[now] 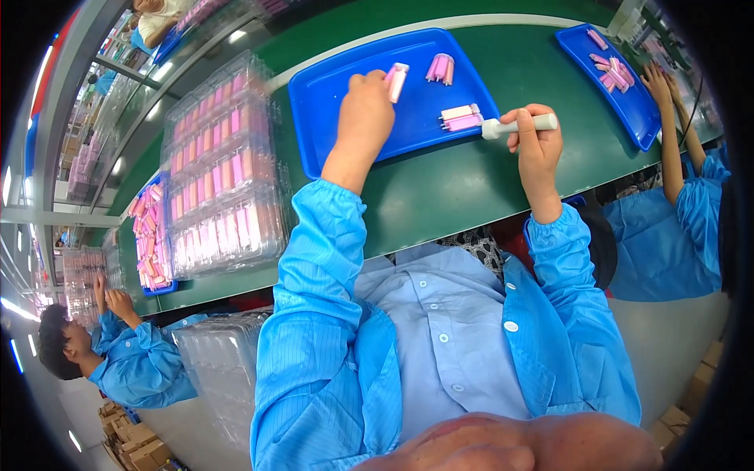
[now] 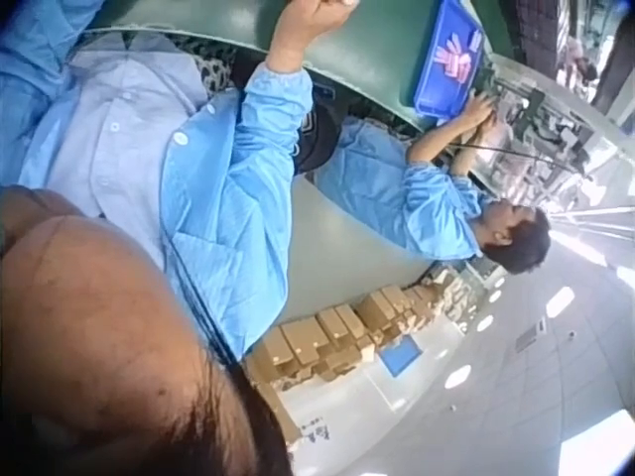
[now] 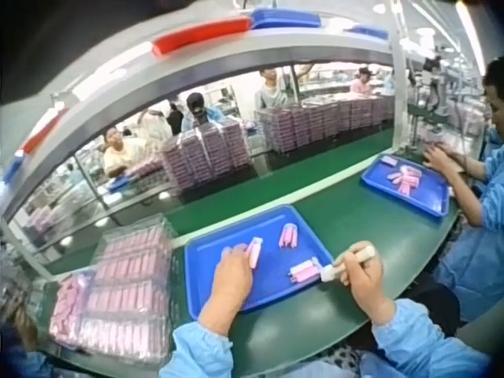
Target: The person assembles small pink plastic parts using an applicator bottle.
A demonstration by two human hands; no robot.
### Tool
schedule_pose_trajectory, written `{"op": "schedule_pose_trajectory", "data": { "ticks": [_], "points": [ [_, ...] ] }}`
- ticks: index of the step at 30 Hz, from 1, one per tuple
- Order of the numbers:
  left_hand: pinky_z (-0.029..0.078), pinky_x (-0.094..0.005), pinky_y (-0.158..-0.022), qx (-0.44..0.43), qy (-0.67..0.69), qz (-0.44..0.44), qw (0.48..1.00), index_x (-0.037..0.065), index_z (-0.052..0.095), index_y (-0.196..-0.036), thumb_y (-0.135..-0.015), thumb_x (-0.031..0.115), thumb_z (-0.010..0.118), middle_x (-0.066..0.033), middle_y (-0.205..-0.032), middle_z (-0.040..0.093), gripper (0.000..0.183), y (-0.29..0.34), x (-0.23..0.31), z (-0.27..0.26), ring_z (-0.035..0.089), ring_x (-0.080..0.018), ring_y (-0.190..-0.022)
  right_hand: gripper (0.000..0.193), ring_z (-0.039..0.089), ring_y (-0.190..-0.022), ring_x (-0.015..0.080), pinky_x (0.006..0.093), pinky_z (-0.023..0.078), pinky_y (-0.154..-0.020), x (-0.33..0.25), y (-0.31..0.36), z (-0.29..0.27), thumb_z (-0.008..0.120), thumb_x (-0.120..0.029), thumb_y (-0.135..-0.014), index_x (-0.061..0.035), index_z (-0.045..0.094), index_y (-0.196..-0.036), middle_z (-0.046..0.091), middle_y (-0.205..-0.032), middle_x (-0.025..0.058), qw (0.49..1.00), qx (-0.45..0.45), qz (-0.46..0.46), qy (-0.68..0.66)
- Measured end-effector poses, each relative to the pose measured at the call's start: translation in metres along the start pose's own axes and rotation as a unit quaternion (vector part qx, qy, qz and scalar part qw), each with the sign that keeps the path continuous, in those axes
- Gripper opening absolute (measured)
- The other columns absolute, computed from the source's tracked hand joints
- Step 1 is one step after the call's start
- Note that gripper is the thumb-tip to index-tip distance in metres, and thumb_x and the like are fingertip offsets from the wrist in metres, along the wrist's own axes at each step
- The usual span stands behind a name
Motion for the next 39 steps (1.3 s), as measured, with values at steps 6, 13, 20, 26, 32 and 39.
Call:
{"op": "schedule_pose_trajectory", "data": {
  "ticks": [6,13,20,26,32,39],
  "points": [
    [0.056,-0.0378,-0.081,0.019,0.322,-0.081,0.943,0.007,0.071,-0.118,-0.096,0.011,0.060,-0.0166,-0.108,0.061,0.025,0.069,-0.002,-0.045,0.066,-0.0284,-0.094,0.014,0.053,-0.061,0.0047,0.0194,0.043,-0.053,-0.014,0.001,-0.001,0.058,-0.017,-0.103,-0.0038,0.056,-0.103,0.070,-0.089,0.0077,1.000,0.012,-0.005,-0.022],
    [0.049,-0.0346,-0.082,-0.017,0.220,0.162,0.962,0.008,0.070,-0.114,-0.080,-0.002,0.073,-0.0070,-0.106,0.069,0.035,0.123,0.045,-0.059,0.065,-0.0227,-0.093,0.010,0.056,-0.065,0.0051,0.0223,0.044,-0.055,-0.052,0.036,0.041,0.065,-0.012,-0.098,-0.0048,0.059,-0.095,0.070,-0.083,0.0032,0.992,-0.117,-0.030,0.043],
    [0.049,-0.0367,-0.088,0.004,0.220,0.158,0.963,0.011,0.066,-0.124,-0.076,0.001,0.079,-0.0049,-0.106,0.074,0.050,0.116,0.034,-0.044,0.067,-0.0237,-0.097,0.014,0.061,-0.056,0.0150,0.0295,0.045,-0.051,-0.039,0.050,0.066,0.067,-0.013,-0.094,-0.0051,0.057,-0.089,0.065,-0.068,0.0058,0.966,-0.198,-0.084,0.142],
    [0.056,-0.0363,-0.078,0.021,0.305,0.113,0.945,0.008,0.063,-0.116,-0.076,0.002,0.081,-0.0072,-0.100,0.073,0.044,0.126,0.037,-0.036,0.070,-0.0255,-0.092,0.013,0.062,-0.059,0.0142,0.0292,0.046,-0.052,-0.034,0.047,0.067,0.067,-0.012,-0.095,-0.0047,0.058,-0.090,0.065,-0.069,0.0064,0.962,-0.217,-0.036,0.164],
    [0.057,-0.0324,-0.072,0.000,0.348,0.069,0.935,0.007,0.064,-0.108,-0.075,0.007,0.085,-0.0071,-0.097,0.071,0.040,0.125,0.031,-0.018,0.070,-0.0229,-0.089,0.008,0.063,-0.064,0.0112,0.0273,0.048,-0.055,-0.071,0.041,0.062,0.064,-0.009,-0.094,-0.0031,0.060,-0.091,0.069,-0.076,0.0058,0.970,-0.196,-0.127,0.072],
    [0.055,-0.0283,-0.059,-0.006,0.347,0.052,0.936,0.008,0.069,-0.098,-0.074,0.011,0.087,-0.0062,-0.085,0.067,0.030,0.123,0.035,-0.018,0.066,-0.0172,-0.069,0.006,0.060,-0.061,0.0111,0.0258,0.046,-0.053,-0.081,0.039,0.073,0.065,-0.006,-0.092,-0.0035,0.060,-0.089,0.067,-0.077,0.0046,0.961,-0.229,-0.149,0.043]
  ]
}}
Point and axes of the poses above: each hand's wrist, its own y-axis away from the middle knuckle, its own z-axis out of the palm, x = y × z, the point moved 4 cm from there along -y, towards the middle knuckle
